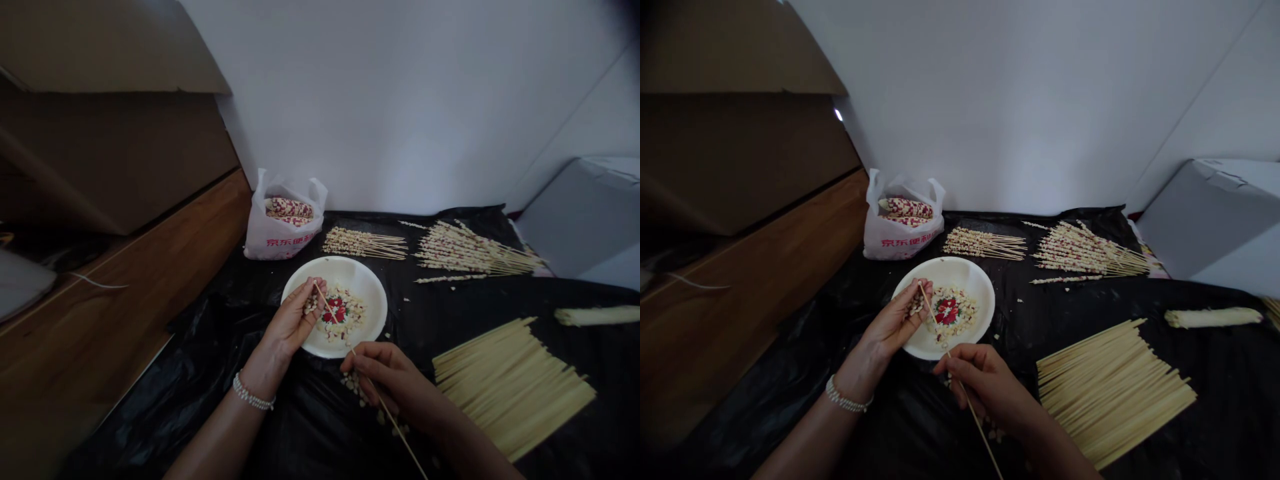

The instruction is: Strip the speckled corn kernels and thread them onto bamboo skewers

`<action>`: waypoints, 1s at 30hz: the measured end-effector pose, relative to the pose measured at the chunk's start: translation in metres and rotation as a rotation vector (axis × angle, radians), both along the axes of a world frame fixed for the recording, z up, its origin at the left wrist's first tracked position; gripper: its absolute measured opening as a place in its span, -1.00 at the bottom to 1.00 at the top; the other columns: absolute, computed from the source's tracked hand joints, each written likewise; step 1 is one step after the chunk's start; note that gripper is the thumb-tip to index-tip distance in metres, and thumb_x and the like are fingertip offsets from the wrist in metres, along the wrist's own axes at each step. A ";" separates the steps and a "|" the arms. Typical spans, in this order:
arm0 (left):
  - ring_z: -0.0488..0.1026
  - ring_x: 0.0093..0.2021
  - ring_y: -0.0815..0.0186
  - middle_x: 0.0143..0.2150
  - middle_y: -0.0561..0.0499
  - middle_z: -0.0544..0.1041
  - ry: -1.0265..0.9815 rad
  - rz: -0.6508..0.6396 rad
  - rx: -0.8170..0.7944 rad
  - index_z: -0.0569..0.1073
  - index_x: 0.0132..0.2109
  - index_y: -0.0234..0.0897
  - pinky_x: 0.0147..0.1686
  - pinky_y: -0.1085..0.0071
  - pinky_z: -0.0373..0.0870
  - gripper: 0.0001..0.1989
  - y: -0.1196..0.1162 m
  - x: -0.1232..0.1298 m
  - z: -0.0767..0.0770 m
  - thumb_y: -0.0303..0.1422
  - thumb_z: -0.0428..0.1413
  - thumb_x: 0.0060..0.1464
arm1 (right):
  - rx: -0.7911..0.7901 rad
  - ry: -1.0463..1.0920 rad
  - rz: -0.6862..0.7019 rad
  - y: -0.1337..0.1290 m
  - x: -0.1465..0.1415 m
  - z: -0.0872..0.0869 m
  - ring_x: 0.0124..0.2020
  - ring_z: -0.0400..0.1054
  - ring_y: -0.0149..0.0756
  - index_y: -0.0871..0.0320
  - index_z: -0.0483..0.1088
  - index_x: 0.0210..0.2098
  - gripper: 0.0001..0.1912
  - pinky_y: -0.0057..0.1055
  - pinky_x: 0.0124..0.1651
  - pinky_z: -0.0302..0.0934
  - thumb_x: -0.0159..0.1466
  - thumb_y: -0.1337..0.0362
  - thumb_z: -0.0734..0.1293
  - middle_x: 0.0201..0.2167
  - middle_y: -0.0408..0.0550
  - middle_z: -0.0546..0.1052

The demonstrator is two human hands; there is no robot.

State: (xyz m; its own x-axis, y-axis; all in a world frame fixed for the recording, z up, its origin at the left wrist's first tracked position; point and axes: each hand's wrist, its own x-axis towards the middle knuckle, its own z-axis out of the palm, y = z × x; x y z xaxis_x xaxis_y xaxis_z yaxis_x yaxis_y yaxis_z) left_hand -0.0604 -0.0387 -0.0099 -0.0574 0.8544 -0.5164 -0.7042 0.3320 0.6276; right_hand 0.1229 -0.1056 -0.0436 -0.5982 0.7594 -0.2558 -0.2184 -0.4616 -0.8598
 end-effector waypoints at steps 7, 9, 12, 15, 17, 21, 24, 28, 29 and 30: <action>0.53 -0.28 0.40 -0.28 -0.04 0.62 0.038 -0.021 0.065 0.56 -0.27 -0.34 -0.25 0.59 0.46 -0.93 0.001 0.002 -0.003 -0.50 0.16 0.12 | 0.017 0.006 -0.018 0.000 -0.002 -0.001 -0.83 -0.08 -0.65 0.21 0.52 -0.28 -0.67 -0.60 -0.73 -0.28 0.30 0.05 0.33 -0.76 -0.30 0.35; 0.53 -0.29 0.42 -0.28 -0.04 0.61 0.042 -0.035 0.074 0.56 -0.27 -0.35 -0.27 0.59 0.46 -0.93 0.002 0.000 -0.004 -0.49 0.17 0.12 | 0.019 -0.010 -0.022 -0.001 -0.002 -0.001 -0.83 -0.08 -0.64 0.22 0.51 -0.27 -0.65 -0.60 -0.74 -0.28 0.29 0.02 0.33 -0.76 -0.31 0.35; 0.52 -0.33 0.43 -0.28 -0.04 0.61 0.064 -0.061 0.066 0.56 -0.27 -0.34 -0.32 0.59 0.46 -0.95 0.002 -0.001 -0.005 -0.46 0.22 0.07 | 0.024 -0.042 -0.033 -0.001 -0.003 -0.001 -0.83 -0.05 -0.63 0.21 0.51 -0.27 -0.63 -0.60 -0.74 -0.25 0.27 0.00 0.34 -0.75 -0.31 0.36; 0.51 -0.33 0.43 -0.28 -0.04 0.61 0.069 -0.084 0.074 0.57 -0.27 -0.34 -0.32 0.60 0.47 -0.93 0.002 -0.001 -0.005 -0.46 0.24 0.04 | 0.032 -0.058 -0.052 -0.002 -0.005 -0.003 -0.82 -0.01 -0.61 0.19 0.51 -0.28 -0.64 -0.61 -0.73 -0.21 0.27 -0.01 0.34 -0.76 -0.30 0.36; 0.52 -0.32 0.43 -0.27 -0.06 0.61 0.058 -0.095 0.083 0.57 -0.28 -0.36 -0.30 0.60 0.47 -0.95 0.001 -0.001 -0.004 -0.48 0.23 0.05 | 0.029 -0.059 -0.056 -0.003 -0.005 -0.003 -0.82 -0.01 -0.62 0.18 0.51 -0.28 -0.65 -0.61 -0.74 -0.24 0.27 0.00 0.33 -0.75 -0.29 0.37; 0.52 -0.31 0.44 -0.25 -0.06 0.60 0.044 -0.099 0.089 0.57 -0.29 -0.37 -0.30 0.61 0.48 -0.93 0.001 -0.001 -0.003 -0.53 0.17 0.10 | 0.024 -0.052 -0.059 -0.005 -0.006 -0.002 -0.84 -0.03 -0.64 0.17 0.50 -0.28 -0.66 -0.61 -0.76 -0.27 0.28 0.00 0.33 -0.74 -0.29 0.37; 0.52 -0.33 0.44 -0.27 -0.06 0.60 0.060 -0.127 0.089 0.58 -0.30 -0.38 -0.30 0.60 0.49 -0.92 0.000 -0.002 -0.002 -0.52 0.17 0.10 | 0.020 -0.065 -0.065 -0.005 -0.007 0.000 -0.83 -0.02 -0.64 0.18 0.50 -0.28 -0.65 -0.61 -0.76 -0.25 0.26 -0.01 0.34 -0.74 -0.29 0.37; 0.52 -0.33 0.42 -0.26 -0.08 0.61 0.096 -0.157 0.078 0.59 -0.30 -0.37 -0.29 0.59 0.49 -0.93 -0.003 0.001 0.000 -0.52 0.19 0.07 | 0.033 -0.059 -0.099 -0.002 -0.008 -0.001 -0.81 -0.02 -0.62 0.19 0.49 -0.27 -0.65 -0.58 -0.72 -0.23 0.26 -0.01 0.34 -0.75 -0.31 0.35; 0.52 -0.32 0.42 -0.26 -0.08 0.61 0.107 -0.177 0.081 0.59 -0.31 -0.37 -0.29 0.59 0.48 -0.93 -0.004 0.002 -0.001 -0.53 0.19 0.07 | 0.040 -0.052 -0.112 -0.002 -0.008 -0.001 -0.80 -0.02 -0.61 0.19 0.48 -0.27 -0.65 -0.58 -0.70 -0.23 0.26 -0.01 0.34 -0.75 -0.31 0.34; 0.52 -0.32 0.42 -0.26 -0.08 0.61 0.113 -0.209 0.088 0.59 -0.31 -0.37 -0.29 0.59 0.48 -0.93 -0.005 0.003 -0.002 -0.53 0.19 0.07 | 0.045 -0.045 -0.123 -0.001 -0.008 -0.002 -0.80 -0.02 -0.61 0.19 0.48 -0.27 -0.65 -0.57 -0.70 -0.22 0.27 -0.01 0.34 -0.75 -0.32 0.33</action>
